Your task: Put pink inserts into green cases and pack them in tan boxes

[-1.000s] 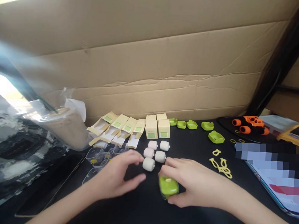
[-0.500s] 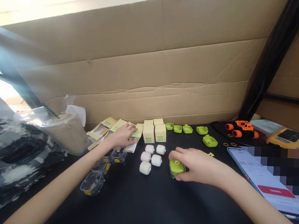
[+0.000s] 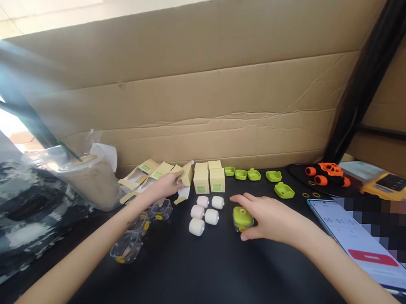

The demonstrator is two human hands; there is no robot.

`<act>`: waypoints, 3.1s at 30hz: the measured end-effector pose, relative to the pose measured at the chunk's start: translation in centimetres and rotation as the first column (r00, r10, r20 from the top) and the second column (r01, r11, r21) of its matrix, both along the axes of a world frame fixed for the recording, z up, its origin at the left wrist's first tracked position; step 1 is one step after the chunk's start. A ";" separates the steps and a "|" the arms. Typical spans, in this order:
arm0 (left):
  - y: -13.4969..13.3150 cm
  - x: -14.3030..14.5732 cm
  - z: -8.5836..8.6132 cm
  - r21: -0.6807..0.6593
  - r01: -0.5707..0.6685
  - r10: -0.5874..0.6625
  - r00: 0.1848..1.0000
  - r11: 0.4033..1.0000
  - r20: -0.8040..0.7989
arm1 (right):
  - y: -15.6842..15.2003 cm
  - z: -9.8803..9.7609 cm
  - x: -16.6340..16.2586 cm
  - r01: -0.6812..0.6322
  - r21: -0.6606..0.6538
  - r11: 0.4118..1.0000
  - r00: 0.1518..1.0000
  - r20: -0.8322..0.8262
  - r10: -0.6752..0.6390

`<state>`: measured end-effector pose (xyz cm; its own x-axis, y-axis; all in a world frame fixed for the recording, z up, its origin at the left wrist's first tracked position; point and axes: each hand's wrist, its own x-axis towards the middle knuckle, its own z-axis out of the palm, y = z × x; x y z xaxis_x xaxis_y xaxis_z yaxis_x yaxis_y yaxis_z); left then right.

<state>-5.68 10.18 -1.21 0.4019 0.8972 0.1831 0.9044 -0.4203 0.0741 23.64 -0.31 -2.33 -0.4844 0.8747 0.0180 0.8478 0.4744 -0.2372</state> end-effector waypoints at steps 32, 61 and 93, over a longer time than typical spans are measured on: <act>-14.6 1.5 -5.8 -0.248 0.503 0.128 0.261 0.828 0.957 | -4.5 -6.8 -6.7 -0.184 0.146 0.972 0.787 -0.571 0.235; -14.6 1.8 -4.4 -0.221 0.564 0.254 0.022 0.796 0.967 | -3.3 -4.5 -5.3 -0.303 0.540 0.786 0.910 -0.082 0.407; -15.2 2.3 -4.6 -0.244 0.487 0.226 0.095 0.838 0.969 | -4.7 -5.0 -5.6 -0.186 0.622 0.761 0.810 -0.341 0.477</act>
<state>-3.38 -4.97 -5.77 0.3167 0.9340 0.1653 -0.1829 -0.1109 0.9769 18.06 -5.01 -7.29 -0.5448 0.4267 0.7219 0.4667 0.8695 -0.1617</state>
